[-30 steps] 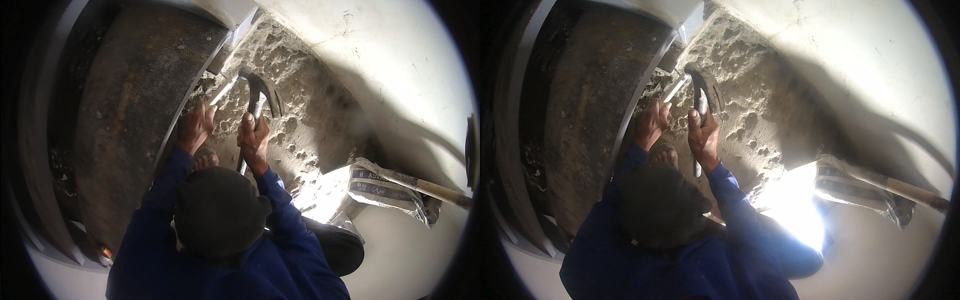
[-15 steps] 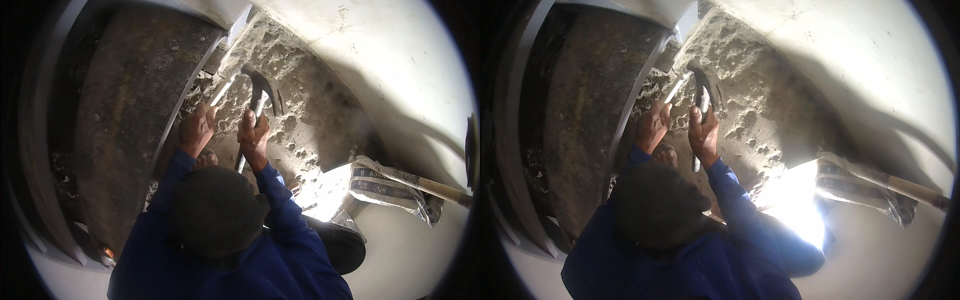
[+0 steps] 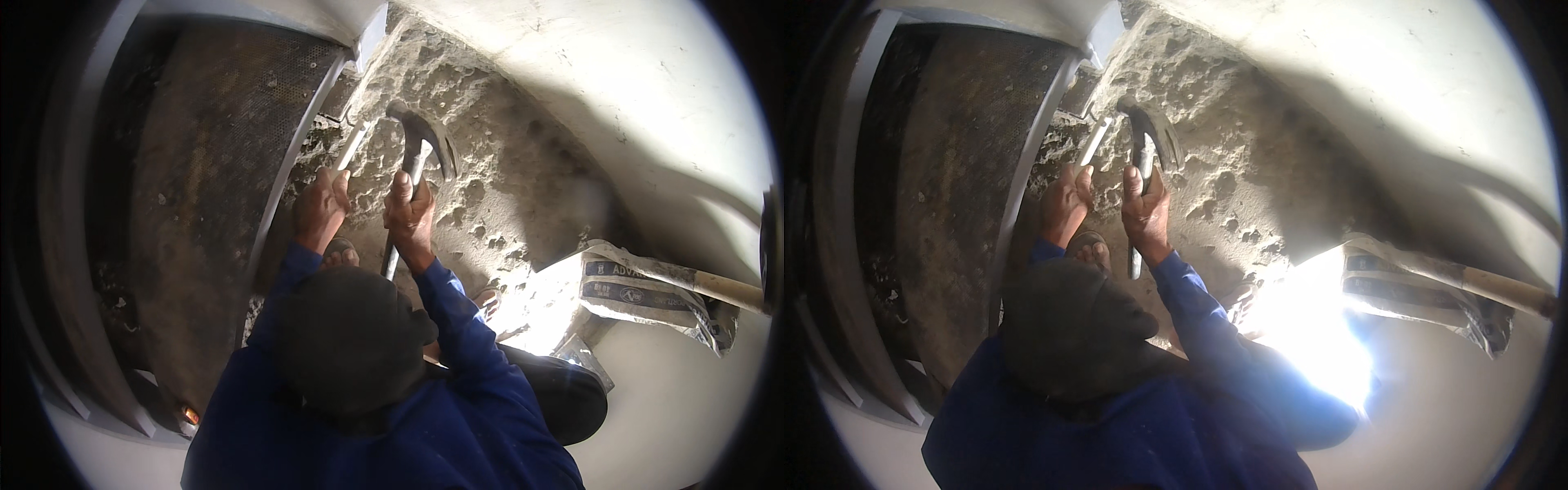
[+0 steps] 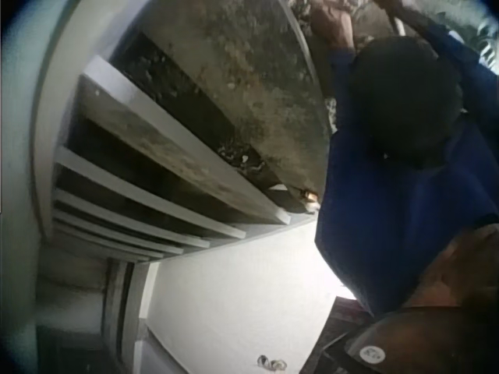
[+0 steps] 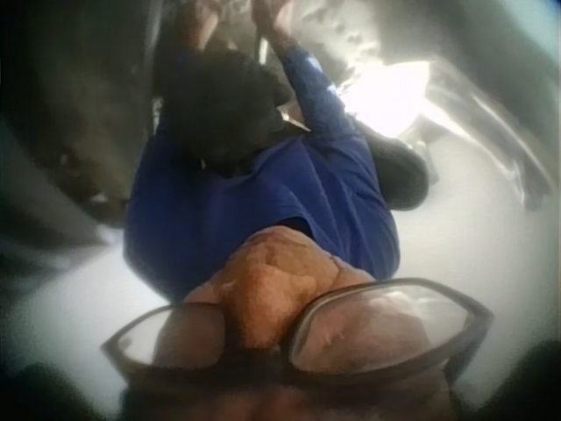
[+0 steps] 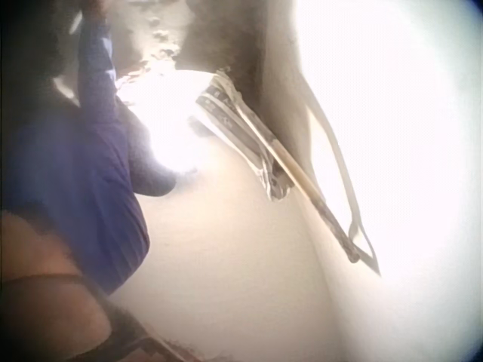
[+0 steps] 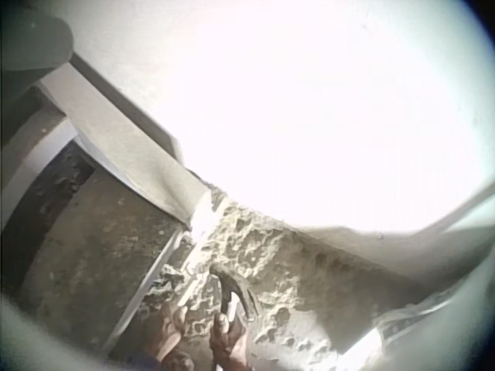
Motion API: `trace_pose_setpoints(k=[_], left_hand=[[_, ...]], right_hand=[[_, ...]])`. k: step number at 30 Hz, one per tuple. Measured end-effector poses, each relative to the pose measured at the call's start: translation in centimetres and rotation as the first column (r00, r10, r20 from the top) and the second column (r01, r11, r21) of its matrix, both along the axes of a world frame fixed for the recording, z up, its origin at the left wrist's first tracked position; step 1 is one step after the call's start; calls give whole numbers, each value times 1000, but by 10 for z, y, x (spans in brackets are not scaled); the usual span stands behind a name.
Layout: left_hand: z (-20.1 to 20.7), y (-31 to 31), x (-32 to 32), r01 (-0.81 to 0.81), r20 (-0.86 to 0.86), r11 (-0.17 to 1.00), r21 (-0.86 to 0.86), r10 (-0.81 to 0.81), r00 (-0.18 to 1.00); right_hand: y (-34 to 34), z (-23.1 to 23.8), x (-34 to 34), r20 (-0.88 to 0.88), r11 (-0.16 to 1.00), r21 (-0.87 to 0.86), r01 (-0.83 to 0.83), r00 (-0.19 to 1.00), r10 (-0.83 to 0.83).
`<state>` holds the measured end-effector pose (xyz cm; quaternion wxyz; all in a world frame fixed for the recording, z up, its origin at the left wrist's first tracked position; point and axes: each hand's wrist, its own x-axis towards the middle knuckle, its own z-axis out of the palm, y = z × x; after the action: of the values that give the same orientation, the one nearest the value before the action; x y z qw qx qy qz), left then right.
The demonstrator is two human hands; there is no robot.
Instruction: The person uses a hammer and chisel to chip away concrete from a floor area next to a metal grate. They repeatedly strike the chisel to break up the material and occasionally clear debris by hand.
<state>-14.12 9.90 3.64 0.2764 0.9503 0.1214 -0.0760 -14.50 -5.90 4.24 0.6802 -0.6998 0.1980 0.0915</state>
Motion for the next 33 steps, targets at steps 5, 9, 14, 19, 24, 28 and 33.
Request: trace_pose_setpoints(k=[5, 9, 14, 19, 24, 28, 33], left_hand=[[1, -4, 0, 18, -97, 998, 54, -13, 995], [-4, -6, 2, -50, -79, 994, 93, 57, 995], [-10, 1, 2, -24, -72, 999, -22, 22, 997], [-18, 1, -3, 8, 101, 1000, -25, -5, 995], [-23, 6, 0, -10, 11, 999, -39, 11, 1000], [-26, 7, 3, 5, 32, 998, -60, -3, 999], [-38, 9, -2, -30, 34, 997, -71, 33, 999]], right_hand=[[-1, 2, 11, 70, 941, -296, -161, 979, 190], [-3, 14, 8, 63, 987, -141, -73, 995, 83], [7, 25, 16, 36, 921, -350, -172, 980, 197], [-6, 22, 20, 126, 960, -249, -126, 979, 161], [-3, 18, 17, 48, 958, -236, -161, 983, 177], [-7, 24, 25, -53, 891, -354, -283, 958, 283], [-10, 31, 7, 68, 972, -190, -137, 986, 153]])
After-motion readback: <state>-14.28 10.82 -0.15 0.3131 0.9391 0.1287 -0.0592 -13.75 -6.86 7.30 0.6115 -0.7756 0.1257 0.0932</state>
